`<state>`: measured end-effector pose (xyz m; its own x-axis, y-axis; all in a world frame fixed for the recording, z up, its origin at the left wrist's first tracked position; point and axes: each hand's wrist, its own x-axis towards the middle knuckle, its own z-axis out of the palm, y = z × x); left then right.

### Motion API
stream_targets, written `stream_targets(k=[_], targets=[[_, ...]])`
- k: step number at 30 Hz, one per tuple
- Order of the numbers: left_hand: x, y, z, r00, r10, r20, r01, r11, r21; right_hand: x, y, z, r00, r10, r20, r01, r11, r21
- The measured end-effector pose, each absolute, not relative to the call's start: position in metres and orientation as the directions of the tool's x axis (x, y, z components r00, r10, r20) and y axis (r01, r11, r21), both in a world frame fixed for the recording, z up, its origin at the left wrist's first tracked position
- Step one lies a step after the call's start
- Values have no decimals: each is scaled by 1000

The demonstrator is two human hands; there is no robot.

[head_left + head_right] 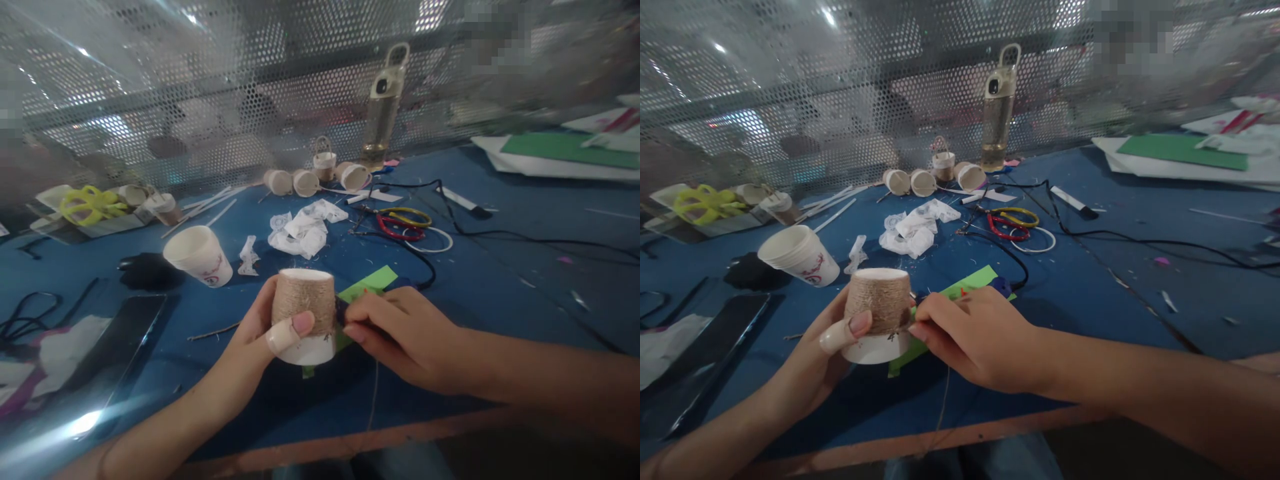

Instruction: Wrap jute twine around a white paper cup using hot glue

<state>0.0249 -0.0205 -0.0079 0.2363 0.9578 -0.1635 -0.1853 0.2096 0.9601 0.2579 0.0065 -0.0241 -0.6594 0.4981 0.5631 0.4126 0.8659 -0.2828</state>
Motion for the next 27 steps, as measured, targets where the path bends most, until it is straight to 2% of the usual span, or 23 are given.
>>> stream_targets(k=[4,8,11,14,18,21,27], targets=[[23,-19,-11,297,935,-195,-174,254,951,256,5,-26,-633,503,588,415,862,-291],[21,-19,-13,333,925,-183,-170,250,953,256,3,-32,-541,535,649,377,844,-382],[17,-19,-16,345,924,-167,-171,237,956,258,5,-31,-438,619,652,437,781,-447],[15,-19,-18,366,918,-155,-163,227,960,264,14,-24,-368,669,645,518,724,-455],[16,-21,-14,403,900,-167,-129,237,963,283,30,-17,-492,660,567,581,735,-351],[18,-23,-11,428,886,-179,-99,243,965,300,34,-19,-657,601,455,532,798,-284],[19,-23,-16,431,884,-182,-51,225,973,315,28,-24,-814,532,232,462,836,-295]])
